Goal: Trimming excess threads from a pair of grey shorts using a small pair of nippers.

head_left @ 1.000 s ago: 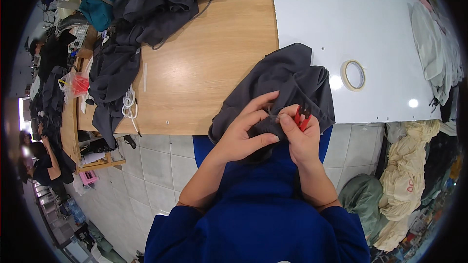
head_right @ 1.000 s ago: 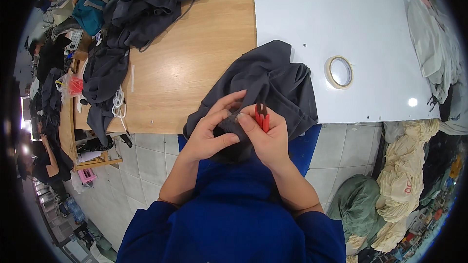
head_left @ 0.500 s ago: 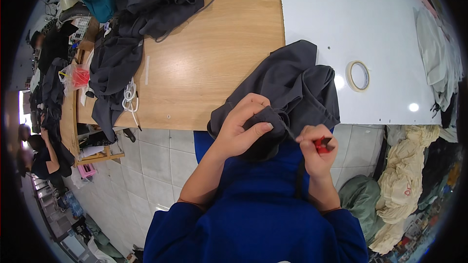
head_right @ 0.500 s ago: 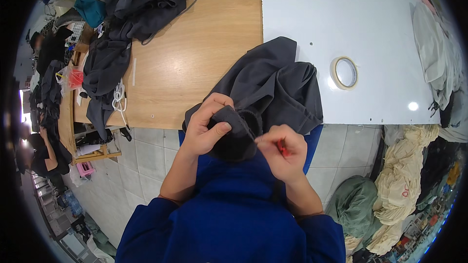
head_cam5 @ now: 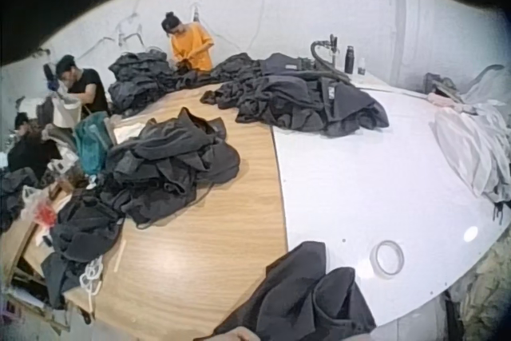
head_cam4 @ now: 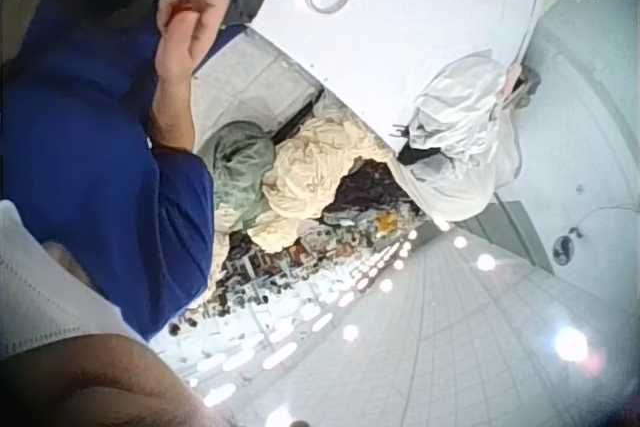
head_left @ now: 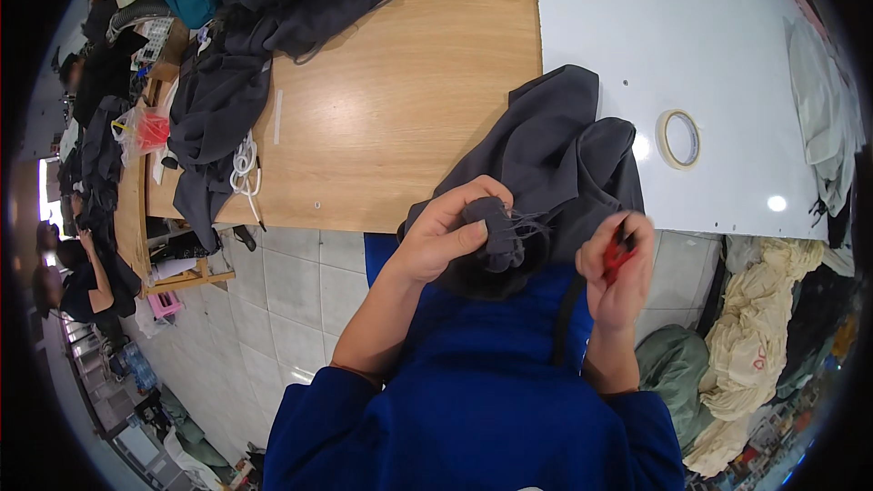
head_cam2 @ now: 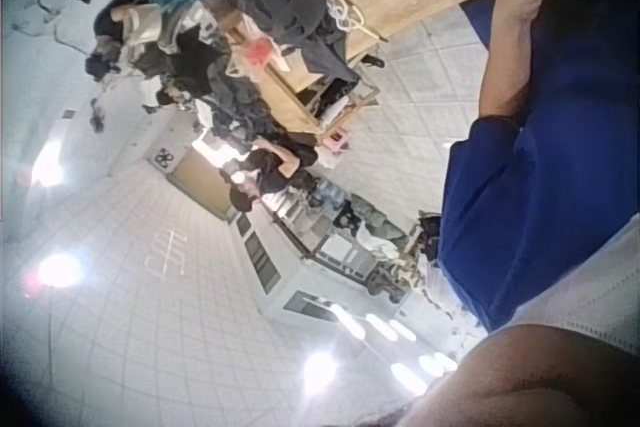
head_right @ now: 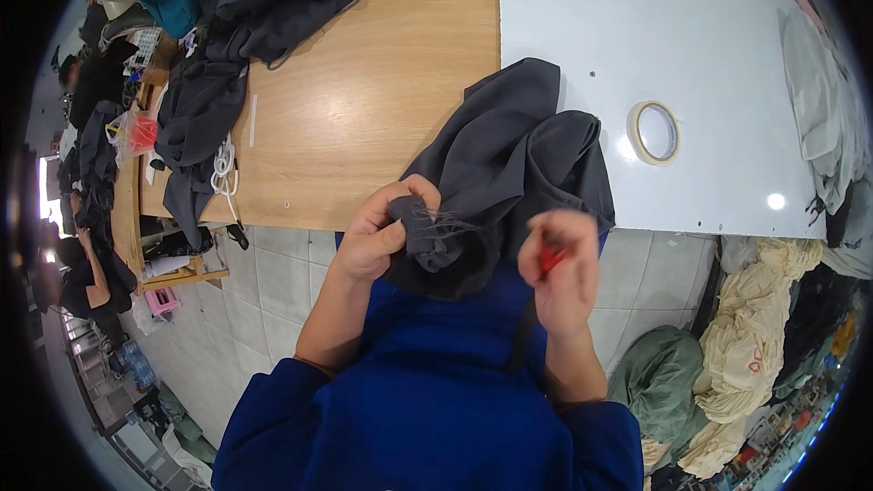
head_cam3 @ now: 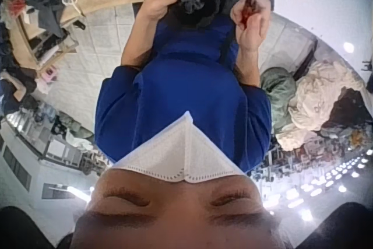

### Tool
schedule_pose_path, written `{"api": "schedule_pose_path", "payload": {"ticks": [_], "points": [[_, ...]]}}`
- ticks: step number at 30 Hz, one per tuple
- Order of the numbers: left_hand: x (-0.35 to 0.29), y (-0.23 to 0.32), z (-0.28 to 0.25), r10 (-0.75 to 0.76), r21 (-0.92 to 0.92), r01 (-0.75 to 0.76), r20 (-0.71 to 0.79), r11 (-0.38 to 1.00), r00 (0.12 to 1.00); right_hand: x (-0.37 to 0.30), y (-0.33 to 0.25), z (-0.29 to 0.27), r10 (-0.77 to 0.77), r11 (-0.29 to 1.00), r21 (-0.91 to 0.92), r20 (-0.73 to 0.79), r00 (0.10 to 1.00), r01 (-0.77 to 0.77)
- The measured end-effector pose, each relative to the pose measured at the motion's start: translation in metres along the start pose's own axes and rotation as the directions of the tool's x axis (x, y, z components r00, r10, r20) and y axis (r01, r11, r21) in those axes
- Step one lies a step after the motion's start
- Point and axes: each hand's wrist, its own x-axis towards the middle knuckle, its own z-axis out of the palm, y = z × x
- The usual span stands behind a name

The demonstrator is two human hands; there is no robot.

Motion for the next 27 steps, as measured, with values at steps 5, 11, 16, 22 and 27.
{"api": "schedule_pose_path", "payload": {"ticks": [5,11,16,22,27], "points": [[0.000,-0.009,0.000,0.042,-0.004,-0.042,-0.004,0.999,0.999,-0.003,-0.007,0.005,-0.030,0.813,-0.530,0.372,0.928,0.240],[-0.001,-0.016,0.001,0.092,0.001,-0.092,0.038,0.996,0.995,-0.007,0.000,0.027,-0.016,0.848,-0.524,0.125,0.992,0.080],[0.000,-0.014,0.004,0.108,0.042,-0.110,0.036,0.993,0.993,-0.010,0.010,0.034,-0.183,0.790,-0.567,0.143,0.973,0.232],[-0.004,-0.005,-0.018,0.113,-0.099,-0.122,-0.096,0.988,0.989,0.000,0.006,-0.010,-0.456,0.795,-0.539,-0.229,0.860,0.278],[0.001,-0.004,-0.015,0.152,-0.107,-0.163,-0.103,0.981,0.983,0.040,-0.015,-0.107,-0.586,0.417,-0.898,-0.382,0.714,-0.138]]}}
